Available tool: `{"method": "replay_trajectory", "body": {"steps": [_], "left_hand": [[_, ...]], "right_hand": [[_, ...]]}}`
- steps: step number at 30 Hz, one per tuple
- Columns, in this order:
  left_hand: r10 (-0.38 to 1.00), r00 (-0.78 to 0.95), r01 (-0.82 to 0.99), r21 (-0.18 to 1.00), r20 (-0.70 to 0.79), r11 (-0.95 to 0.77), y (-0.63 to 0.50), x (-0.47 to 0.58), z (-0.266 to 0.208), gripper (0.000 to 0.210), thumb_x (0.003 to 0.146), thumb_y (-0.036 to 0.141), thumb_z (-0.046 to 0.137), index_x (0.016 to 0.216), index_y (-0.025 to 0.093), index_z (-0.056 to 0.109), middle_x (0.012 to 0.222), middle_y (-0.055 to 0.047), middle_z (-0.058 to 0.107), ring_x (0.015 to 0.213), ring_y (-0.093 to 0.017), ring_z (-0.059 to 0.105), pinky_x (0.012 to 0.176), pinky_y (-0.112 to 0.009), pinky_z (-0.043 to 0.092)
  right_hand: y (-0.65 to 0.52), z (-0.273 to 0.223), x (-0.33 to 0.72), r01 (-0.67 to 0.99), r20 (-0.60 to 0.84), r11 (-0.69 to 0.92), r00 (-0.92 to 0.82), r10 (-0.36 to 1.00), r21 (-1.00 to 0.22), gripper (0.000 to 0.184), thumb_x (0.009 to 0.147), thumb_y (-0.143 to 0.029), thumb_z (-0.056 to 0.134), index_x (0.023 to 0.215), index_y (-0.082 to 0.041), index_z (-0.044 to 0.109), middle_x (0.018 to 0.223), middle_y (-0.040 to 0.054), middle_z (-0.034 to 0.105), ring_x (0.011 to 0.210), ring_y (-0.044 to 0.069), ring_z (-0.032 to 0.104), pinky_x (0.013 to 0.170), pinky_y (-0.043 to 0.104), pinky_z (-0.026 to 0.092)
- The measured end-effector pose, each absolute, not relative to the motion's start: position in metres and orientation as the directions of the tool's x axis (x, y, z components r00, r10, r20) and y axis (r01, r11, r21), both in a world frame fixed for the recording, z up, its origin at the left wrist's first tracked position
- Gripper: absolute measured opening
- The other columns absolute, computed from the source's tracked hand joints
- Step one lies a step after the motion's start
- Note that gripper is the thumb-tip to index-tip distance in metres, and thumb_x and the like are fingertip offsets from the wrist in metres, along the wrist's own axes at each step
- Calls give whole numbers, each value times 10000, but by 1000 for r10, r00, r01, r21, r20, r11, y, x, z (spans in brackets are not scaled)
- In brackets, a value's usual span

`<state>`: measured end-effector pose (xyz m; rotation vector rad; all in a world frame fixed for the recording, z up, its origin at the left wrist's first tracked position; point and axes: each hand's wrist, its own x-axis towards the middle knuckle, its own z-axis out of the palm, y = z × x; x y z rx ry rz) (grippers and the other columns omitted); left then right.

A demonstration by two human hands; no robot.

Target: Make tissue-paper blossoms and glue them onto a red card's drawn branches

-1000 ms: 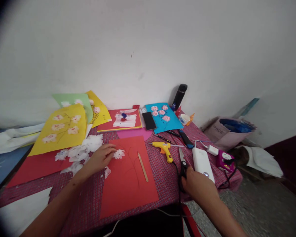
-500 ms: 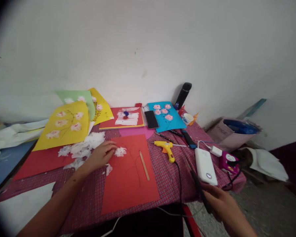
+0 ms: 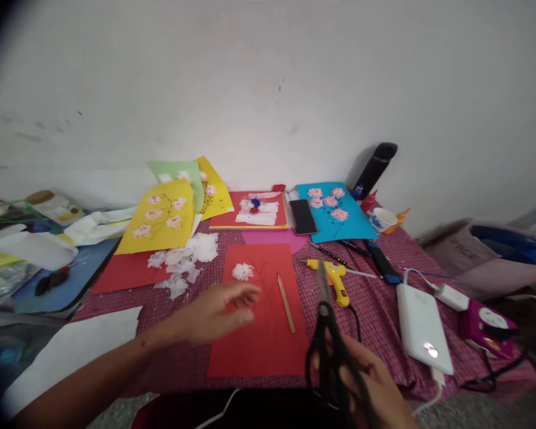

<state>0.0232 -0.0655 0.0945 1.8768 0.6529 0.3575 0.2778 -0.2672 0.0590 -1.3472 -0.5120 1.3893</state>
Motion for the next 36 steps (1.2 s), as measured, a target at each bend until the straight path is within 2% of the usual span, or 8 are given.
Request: {"method": "replay_trajectory", "body": {"steps": [2, 5, 9, 13, 18, 23, 28, 36], "left_hand": [[433, 888, 130, 988, -156, 88, -105, 34, 95, 579, 866, 498, 630, 1373, 253, 500, 1304, -115, 593, 1154, -239, 574, 960, -377, 448], [574, 782, -143, 828, -241, 542, -146, 55, 81, 497, 800, 564, 669, 1144, 210, 615, 1087, -108, 655, 949, -220, 639, 873, -376, 475], [693, 611, -298, 701, -382, 649, -158, 75, 65, 339, 761, 510, 688, 860, 195, 610, 845, -60, 640, 717, -171, 618, 674, -304, 480], [664, 672, -118, 837, -329, 534, -155, 76, 68, 318, 819, 498, 634, 884, 187, 633, 747, -29, 597, 674, -148, 591, 628, -269, 474], [489, 857, 172, 985, -159, 20, -113, 48, 73, 374, 925, 442, 527, 1207, 211, 610, 1089, -78, 663, 935, -179, 622, 867, -329, 491], [726, 659, 507, 598, 196, -621, -22, 8, 55, 267, 959, 287, 455, 1059, 188, 683, 972, -88, 656, 934, -209, 578, 867, -361, 461], [555, 816, 477, 355, 160, -804, 18, 11, 46, 279, 950, 200, 439, 1044, 197, 701, 912, -82, 627, 890, -206, 577, 807, -324, 455], [463, 885, 431, 289, 50, -855, 18, 32, 54, 224, 878, 131, 492, 882, 195, 706, 831, -69, 617, 837, -203, 580, 760, -295, 436]], "right_hand": [[-243, 72, 249, -321, -415, -375, 65, 907, -870, 532, 635, -490, 837, 1077, -209, 743, 827, 79, 739, 734, 246, 698, 640, 324, 555], [-224, 81, 211, -232, -404, -422, -123, 906, -876, 448, 676, -422, 829, 1072, -231, 747, 931, 77, 741, 905, 274, 694, 830, 389, 541], [-225, 78, 191, -283, -344, -378, -166, 924, -881, 545, 805, -467, 711, 1305, -271, 615, 1083, 91, 706, 1002, 266, 673, 927, 420, 497], [-234, 70, 194, -349, -305, -362, -209, 929, -865, 758, 772, -448, 758, 1446, -320, 435, 1036, 60, 690, 896, 206, 677, 834, 343, 515], [-240, 61, 216, -316, -341, -411, -254, 905, -855, 636, 725, -526, 762, 1256, -220, 593, 792, 30, 673, 651, 150, 622, 610, 258, 471], [-232, 58, 255, -153, -343, -333, 45, 938, -931, 547, 775, -430, 749, 1253, -237, 566, 1001, 83, 716, 882, 213, 680, 815, 342, 519], [-213, 61, 277, 300, -146, -198, 186, 972, -933, 588, 847, -416, 636, 1376, -218, 472, 1221, 134, 657, 1100, 282, 635, 978, 457, 486], [-213, 55, 289, 826, 26, -44, 72, 997, -562, 637, 835, -364, 614, 1437, -253, 436, 1350, 127, 588, 1189, 324, 578, 1019, 480, 437]]}}
